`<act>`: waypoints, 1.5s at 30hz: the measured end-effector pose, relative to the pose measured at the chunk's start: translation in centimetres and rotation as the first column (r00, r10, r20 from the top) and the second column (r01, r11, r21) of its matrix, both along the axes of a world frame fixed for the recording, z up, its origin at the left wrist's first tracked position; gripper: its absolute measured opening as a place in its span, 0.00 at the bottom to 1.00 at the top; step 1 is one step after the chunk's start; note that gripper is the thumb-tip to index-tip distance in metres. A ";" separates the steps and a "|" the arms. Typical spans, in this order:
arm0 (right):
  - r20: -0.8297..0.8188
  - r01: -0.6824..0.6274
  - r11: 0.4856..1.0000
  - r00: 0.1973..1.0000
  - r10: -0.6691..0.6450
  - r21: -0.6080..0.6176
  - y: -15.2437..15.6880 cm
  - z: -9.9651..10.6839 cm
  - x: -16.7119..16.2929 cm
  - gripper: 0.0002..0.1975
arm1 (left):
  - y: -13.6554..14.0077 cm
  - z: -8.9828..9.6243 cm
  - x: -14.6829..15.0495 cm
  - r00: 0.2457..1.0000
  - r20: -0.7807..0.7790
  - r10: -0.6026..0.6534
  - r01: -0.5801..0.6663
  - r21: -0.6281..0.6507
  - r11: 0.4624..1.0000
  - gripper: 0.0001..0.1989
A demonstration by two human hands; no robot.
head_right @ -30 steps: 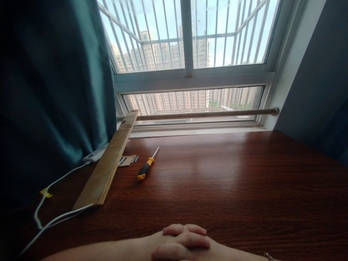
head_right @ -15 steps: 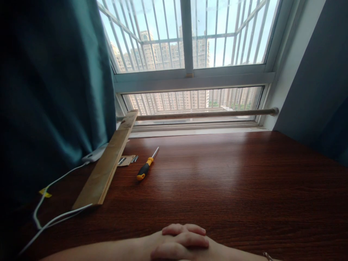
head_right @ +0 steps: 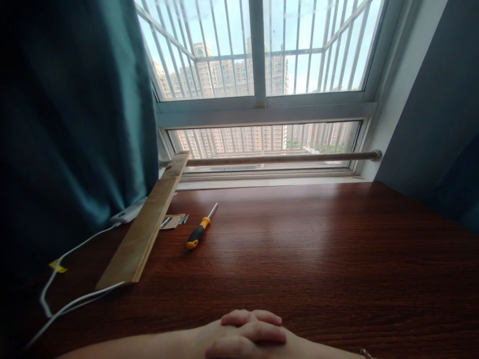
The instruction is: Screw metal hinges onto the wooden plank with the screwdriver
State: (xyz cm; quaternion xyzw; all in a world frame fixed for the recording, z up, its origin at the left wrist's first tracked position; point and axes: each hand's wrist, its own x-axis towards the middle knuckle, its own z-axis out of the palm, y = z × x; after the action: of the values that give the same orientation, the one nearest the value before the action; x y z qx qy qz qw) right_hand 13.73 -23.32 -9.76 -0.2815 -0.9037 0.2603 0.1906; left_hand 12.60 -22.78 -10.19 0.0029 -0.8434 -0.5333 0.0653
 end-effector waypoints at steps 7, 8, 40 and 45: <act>-0.002 -0.031 0.996 1.000 0.030 -0.086 0.1 -0.2 0.2 0.30 | -0.5 0.2 -0.1 0.995 0.024 -0.095 0.094 0.045 0.995 0.19; -0.001 -0.035 0.996 0.999 0.035 -0.085 0.1 -0.1 0.2 0.30 | -0.5 0.3 -0.1 0.992 0.035 -0.124 0.122 0.056 0.991 0.18; -0.041 -0.001 0.999 0.999 -0.001 -0.054 0.0 -0.8 0.0 0.29 | -0.9 -0.8 -0.4 0.951 0.159 -0.263 0.224 0.229 0.947 0.15; -0.028 0.001 1.000 1.000 -0.002 -0.031 0.0 -0.7 -0.2 0.29 | -0.7 -0.9 -0.5 0.971 0.137 -0.195 0.168 0.190 0.967 0.15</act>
State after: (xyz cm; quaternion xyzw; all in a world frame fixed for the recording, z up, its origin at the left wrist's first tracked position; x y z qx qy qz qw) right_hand 13.50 -23.30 -10.45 -0.2815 -0.8965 0.2782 0.1992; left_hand 12.12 -23.46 -11.05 -0.0273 -0.7919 -0.6080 -0.0503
